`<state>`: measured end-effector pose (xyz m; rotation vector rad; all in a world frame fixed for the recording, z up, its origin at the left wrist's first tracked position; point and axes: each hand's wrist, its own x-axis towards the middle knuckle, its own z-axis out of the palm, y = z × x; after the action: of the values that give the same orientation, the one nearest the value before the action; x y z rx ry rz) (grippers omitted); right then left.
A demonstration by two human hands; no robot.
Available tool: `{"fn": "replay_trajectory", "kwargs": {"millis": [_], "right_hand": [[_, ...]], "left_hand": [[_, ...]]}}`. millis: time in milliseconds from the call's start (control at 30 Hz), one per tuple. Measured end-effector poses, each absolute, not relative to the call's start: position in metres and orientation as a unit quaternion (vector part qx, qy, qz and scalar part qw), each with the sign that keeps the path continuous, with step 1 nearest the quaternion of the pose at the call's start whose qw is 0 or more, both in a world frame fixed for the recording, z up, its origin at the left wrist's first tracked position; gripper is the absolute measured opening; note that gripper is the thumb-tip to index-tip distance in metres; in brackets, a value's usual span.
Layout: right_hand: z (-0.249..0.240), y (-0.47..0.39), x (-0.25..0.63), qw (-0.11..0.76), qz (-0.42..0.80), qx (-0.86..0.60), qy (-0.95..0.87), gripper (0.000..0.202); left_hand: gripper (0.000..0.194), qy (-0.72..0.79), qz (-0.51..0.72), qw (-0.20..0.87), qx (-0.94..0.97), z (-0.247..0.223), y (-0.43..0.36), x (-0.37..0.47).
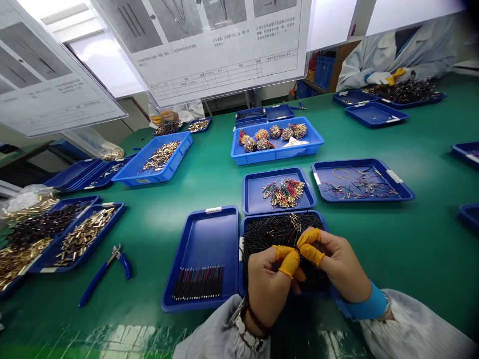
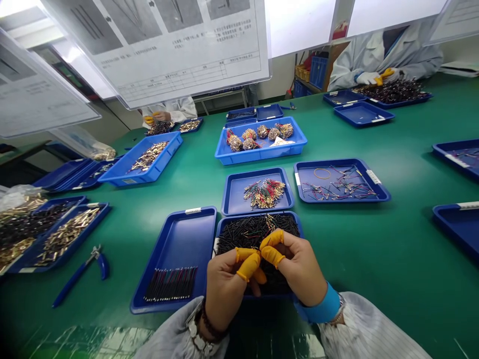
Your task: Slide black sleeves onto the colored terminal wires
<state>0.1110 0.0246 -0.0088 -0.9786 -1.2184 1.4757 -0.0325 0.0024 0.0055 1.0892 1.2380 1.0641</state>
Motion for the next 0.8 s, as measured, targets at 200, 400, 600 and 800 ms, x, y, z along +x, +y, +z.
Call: {"fn": "replay_trajectory", "kwargs": {"millis": [200, 400, 600, 800], "right_hand": [[-0.012, 0.026, 0.121, 0.468, 0.652, -0.325, -0.5, 0.009], [-0.017, 0.028, 0.132, 0.523, 0.612, -0.381, -0.455, 0.018], [-0.014, 0.032, 0.13, 0.501, 0.608, -0.412, -0.459, 0.017], [-0.012, 0.027, 0.123, 0.485, 0.593, -0.418, -0.488, 0.013]], "left_hand": [[0.033, 0.389, 0.305, 0.75, 0.44, 0.006, 0.004, -0.034], [0.026, 0.471, 0.347, 0.671, 0.455, 0.004, 0.003, -0.034], [0.028, 0.487, 0.324, 0.61, 0.535, 0.002, 0.001, -0.032], [0.038, 0.516, 0.34, 0.447, 0.647, 0.004, 0.001, -0.032]]}}
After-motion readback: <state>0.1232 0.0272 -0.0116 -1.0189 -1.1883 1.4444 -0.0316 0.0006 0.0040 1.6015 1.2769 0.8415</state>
